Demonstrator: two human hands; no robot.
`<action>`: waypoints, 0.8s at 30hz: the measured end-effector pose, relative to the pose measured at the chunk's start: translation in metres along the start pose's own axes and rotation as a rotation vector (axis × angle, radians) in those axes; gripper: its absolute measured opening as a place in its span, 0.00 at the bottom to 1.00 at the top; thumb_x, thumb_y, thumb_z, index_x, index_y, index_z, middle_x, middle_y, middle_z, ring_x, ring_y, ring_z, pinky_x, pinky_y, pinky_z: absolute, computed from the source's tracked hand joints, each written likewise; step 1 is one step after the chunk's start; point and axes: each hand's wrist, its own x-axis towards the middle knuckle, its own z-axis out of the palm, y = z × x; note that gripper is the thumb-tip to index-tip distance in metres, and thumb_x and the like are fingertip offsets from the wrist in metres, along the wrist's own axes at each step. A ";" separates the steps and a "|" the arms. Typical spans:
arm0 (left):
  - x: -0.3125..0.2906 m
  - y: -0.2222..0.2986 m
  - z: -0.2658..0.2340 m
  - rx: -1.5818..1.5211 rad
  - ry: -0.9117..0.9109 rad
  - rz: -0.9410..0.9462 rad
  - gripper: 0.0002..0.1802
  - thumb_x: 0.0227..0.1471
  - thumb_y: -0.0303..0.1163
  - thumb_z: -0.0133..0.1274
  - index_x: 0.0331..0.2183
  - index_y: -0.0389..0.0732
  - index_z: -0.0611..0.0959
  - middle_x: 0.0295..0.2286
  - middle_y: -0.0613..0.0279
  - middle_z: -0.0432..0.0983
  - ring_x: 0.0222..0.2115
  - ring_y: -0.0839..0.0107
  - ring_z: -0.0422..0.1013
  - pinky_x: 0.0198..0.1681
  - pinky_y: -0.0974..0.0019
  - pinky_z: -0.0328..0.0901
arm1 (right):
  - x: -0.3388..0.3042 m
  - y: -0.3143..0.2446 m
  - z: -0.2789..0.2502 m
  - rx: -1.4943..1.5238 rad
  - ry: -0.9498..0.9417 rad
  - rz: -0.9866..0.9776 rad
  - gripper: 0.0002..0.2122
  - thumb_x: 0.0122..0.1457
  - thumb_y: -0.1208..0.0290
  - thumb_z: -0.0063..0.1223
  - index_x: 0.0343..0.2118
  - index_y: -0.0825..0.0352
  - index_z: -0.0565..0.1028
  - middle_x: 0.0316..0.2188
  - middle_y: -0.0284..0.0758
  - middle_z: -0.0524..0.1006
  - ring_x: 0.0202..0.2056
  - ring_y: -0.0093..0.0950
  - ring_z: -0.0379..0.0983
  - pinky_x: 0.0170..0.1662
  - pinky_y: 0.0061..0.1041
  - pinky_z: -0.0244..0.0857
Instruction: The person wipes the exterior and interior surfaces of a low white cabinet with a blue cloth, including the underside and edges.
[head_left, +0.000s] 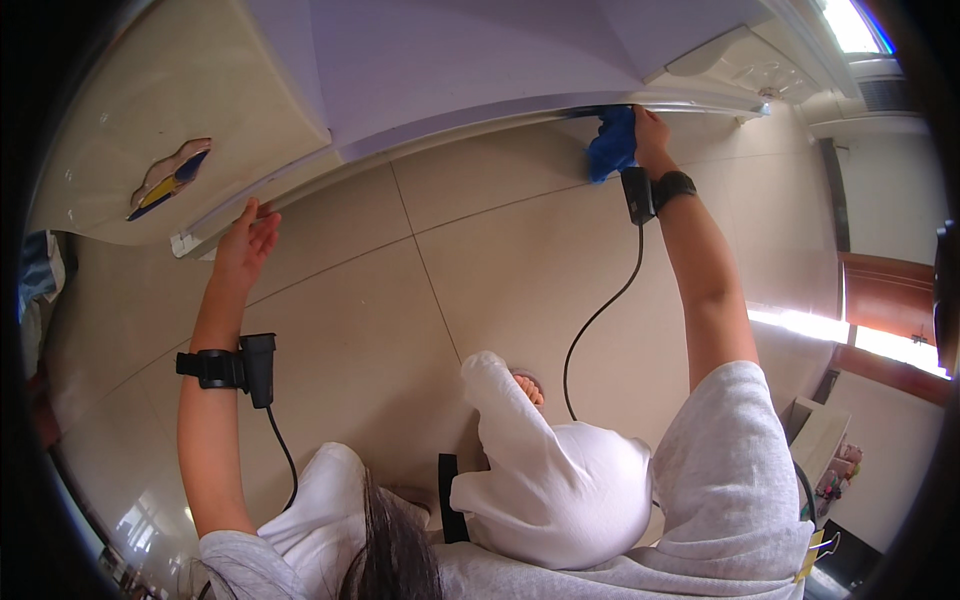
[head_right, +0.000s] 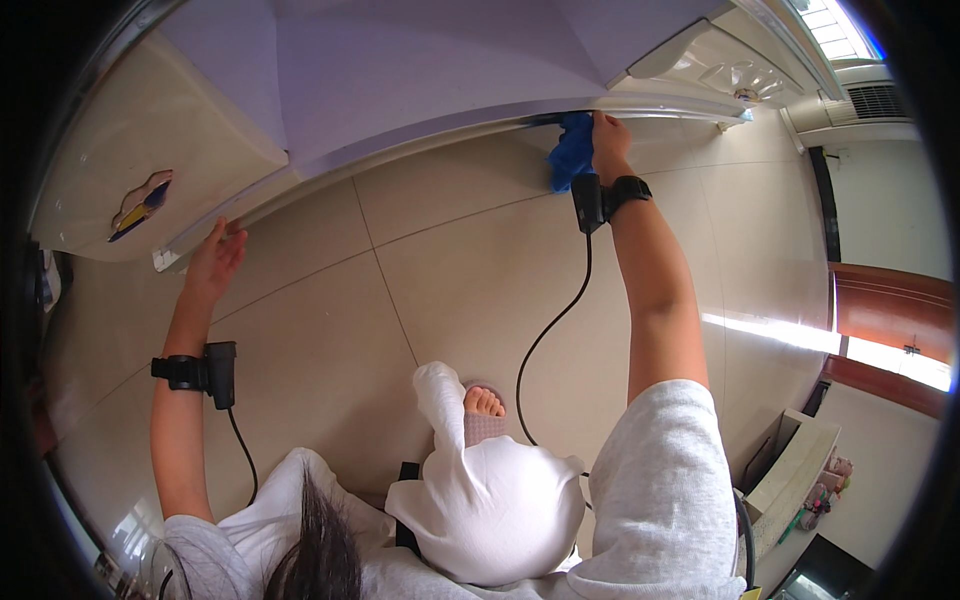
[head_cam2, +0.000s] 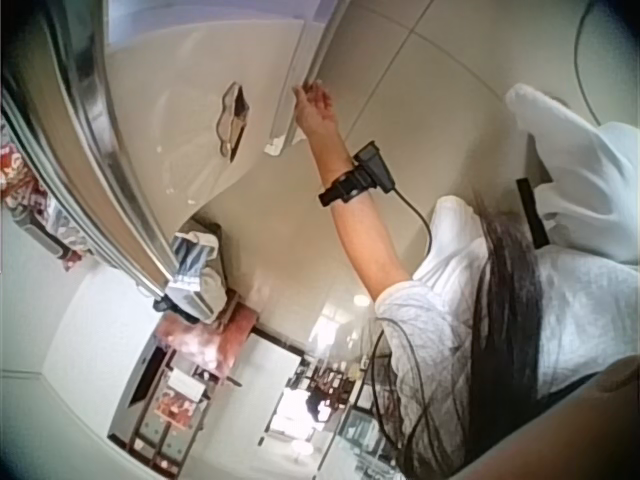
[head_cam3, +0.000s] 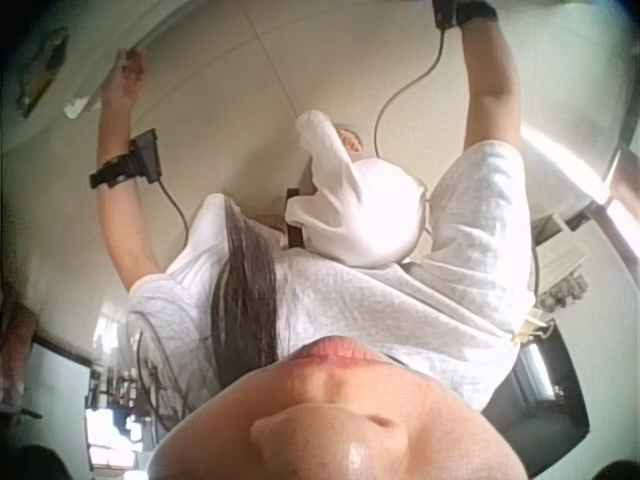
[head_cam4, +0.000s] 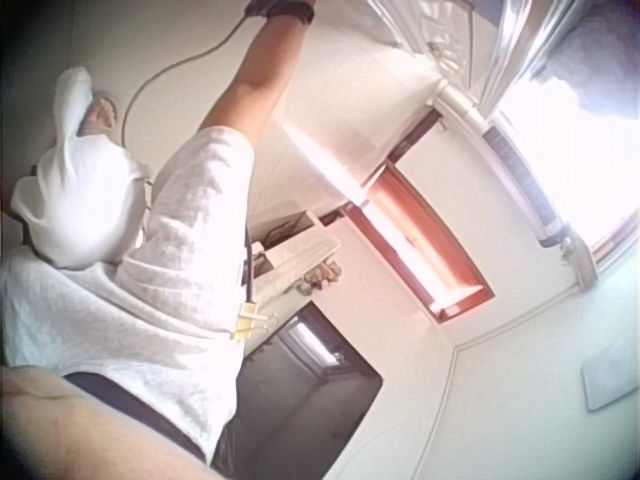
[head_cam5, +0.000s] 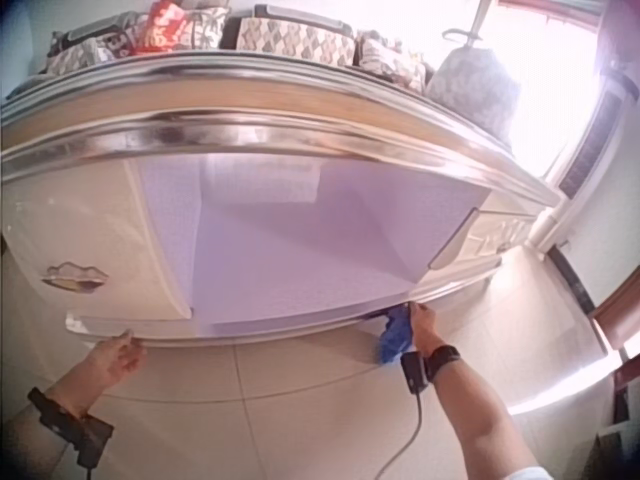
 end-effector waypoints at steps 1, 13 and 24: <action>0.000 0.000 -0.001 0.003 0.002 0.000 0.16 0.43 0.42 0.55 0.31 0.42 0.74 0.28 0.67 0.72 0.32 0.77 0.70 0.31 0.75 0.63 | -0.001 -0.001 0.001 -0.020 0.013 0.003 0.16 0.46 0.61 0.54 0.33 0.69 0.74 0.28 0.35 0.74 0.29 0.24 0.69 0.33 0.23 0.62; 0.012 -0.012 0.001 0.018 -0.033 0.058 0.18 0.44 0.45 0.53 0.32 0.42 0.74 0.28 0.66 0.72 0.31 0.77 0.70 0.30 0.76 0.63 | -0.003 0.087 -0.048 -1.032 -0.655 -0.844 0.17 0.41 0.77 0.51 0.37 0.65 0.66 0.29 0.43 0.74 0.33 0.39 0.70 0.34 0.32 0.65; -0.067 -0.020 0.030 0.401 -0.581 0.042 0.24 0.47 0.45 0.48 0.41 0.37 0.72 0.36 0.59 0.71 0.35 0.73 0.68 0.38 0.72 0.62 | -0.289 -0.083 0.042 -0.182 -1.337 -0.056 0.11 0.51 0.65 0.50 0.32 0.67 0.74 0.28 0.32 0.74 0.30 0.19 0.69 0.35 0.16 0.63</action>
